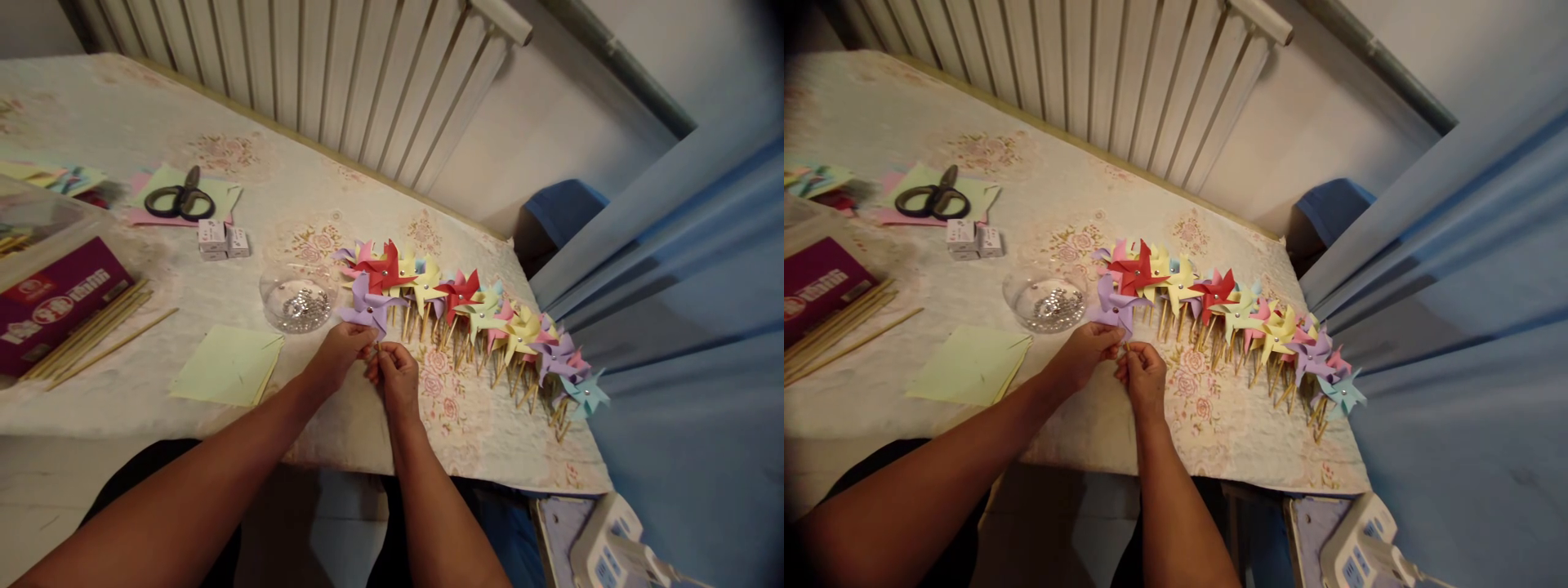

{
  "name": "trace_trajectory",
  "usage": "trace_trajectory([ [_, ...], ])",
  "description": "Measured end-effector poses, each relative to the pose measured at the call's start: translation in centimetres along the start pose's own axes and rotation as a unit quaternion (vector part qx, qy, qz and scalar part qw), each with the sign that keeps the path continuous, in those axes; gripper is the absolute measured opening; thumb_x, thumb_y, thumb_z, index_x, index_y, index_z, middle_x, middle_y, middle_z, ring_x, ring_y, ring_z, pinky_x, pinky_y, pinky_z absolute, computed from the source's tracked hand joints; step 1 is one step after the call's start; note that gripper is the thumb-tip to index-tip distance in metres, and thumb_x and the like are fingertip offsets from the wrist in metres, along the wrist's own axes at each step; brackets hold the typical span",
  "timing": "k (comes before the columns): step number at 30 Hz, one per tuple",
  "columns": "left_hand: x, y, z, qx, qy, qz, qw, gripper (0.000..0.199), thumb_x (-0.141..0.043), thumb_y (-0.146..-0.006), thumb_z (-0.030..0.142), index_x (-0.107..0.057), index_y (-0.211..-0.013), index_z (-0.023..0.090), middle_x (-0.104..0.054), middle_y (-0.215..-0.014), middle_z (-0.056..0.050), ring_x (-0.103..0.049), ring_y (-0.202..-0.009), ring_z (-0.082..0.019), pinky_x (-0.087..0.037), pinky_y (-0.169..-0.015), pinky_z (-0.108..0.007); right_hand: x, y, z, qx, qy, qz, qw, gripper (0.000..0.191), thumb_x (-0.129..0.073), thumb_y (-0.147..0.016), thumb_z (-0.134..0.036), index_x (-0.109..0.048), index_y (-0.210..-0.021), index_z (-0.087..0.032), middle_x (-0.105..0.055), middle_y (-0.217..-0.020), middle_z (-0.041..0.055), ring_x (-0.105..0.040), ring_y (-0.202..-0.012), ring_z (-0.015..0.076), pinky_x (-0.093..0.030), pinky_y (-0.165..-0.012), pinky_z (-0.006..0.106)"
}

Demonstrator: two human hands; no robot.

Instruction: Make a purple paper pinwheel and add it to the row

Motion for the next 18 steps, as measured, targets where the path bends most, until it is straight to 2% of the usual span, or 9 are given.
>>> trace_trajectory([
  [7, -0.2, 0.0, -0.5, 0.007, 0.009, -0.002, 1.000, 0.022, -0.068, -0.069, 0.033, -0.054, -0.063, 0.018, -0.049, -0.051, 0.005, -0.043, -0.045, -0.008, -0.035, -0.048, -0.023, -0.1, 0.0, 0.2, -0.002, -0.003, -0.006, 1.000, 0.014, -0.063, -0.077, -0.031, -0.061, -0.083, -0.018, -0.062, -0.056, -0.0050, -0.050, -0.043, 0.0075, -0.035, -0.042, 0.018],
  [12, 0.1, 0.3, 0.3, -0.022, -0.027, 0.011, 0.999, 0.023, -0.068, -0.069, 0.035, -0.053, -0.067, 0.018, -0.051, -0.053, 0.006, -0.046, -0.047, -0.009, -0.037, -0.050, -0.023, 0.3, -0.2, 0.3, 0.005, -0.017, 0.004, 1.000, 0.017, -0.064, -0.077, -0.033, -0.061, -0.085, -0.018, -0.062, -0.057, -0.0049, -0.050, -0.042, 0.0074, -0.036, -0.042, 0.018],
  [15, 1.1, 0.7, 1.2, -0.061, -0.098, 0.070, 0.991, 0.022, -0.068, -0.068, 0.035, -0.054, -0.071, 0.019, -0.054, -0.057, 0.006, -0.050, -0.050, -0.011, -0.040, -0.053, -0.024, 0.5, -0.3, 0.5, 0.001, -0.031, 0.011, 0.999, 0.018, -0.065, -0.076, -0.033, -0.061, -0.085, -0.018, -0.062, -0.057, -0.0048, -0.051, -0.042, 0.0074, -0.036, -0.042, 0.018],
  [18, 2.3, 1.4, 2.4, -0.116, -0.176, 0.153, 0.965, 0.021, -0.066, -0.069, 0.034, -0.051, -0.073, 0.020, -0.055, -0.062, 0.005, -0.053, -0.055, -0.013, -0.042, -0.056, -0.026, 0.8, -0.4, 0.7, -0.001, -0.047, 0.022, 0.999, 0.018, -0.066, -0.076, -0.033, -0.061, -0.085, -0.018, -0.062, -0.057, -0.0049, -0.050, -0.042, 0.0070, -0.036, -0.041, 0.018],
])
Point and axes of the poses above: each hand's wrist, its own y-axis away from the middle knuckle, its own x-axis out of the back of the hand, z = x × y, the point moved 10 cm from there along -y, towards the middle knuckle
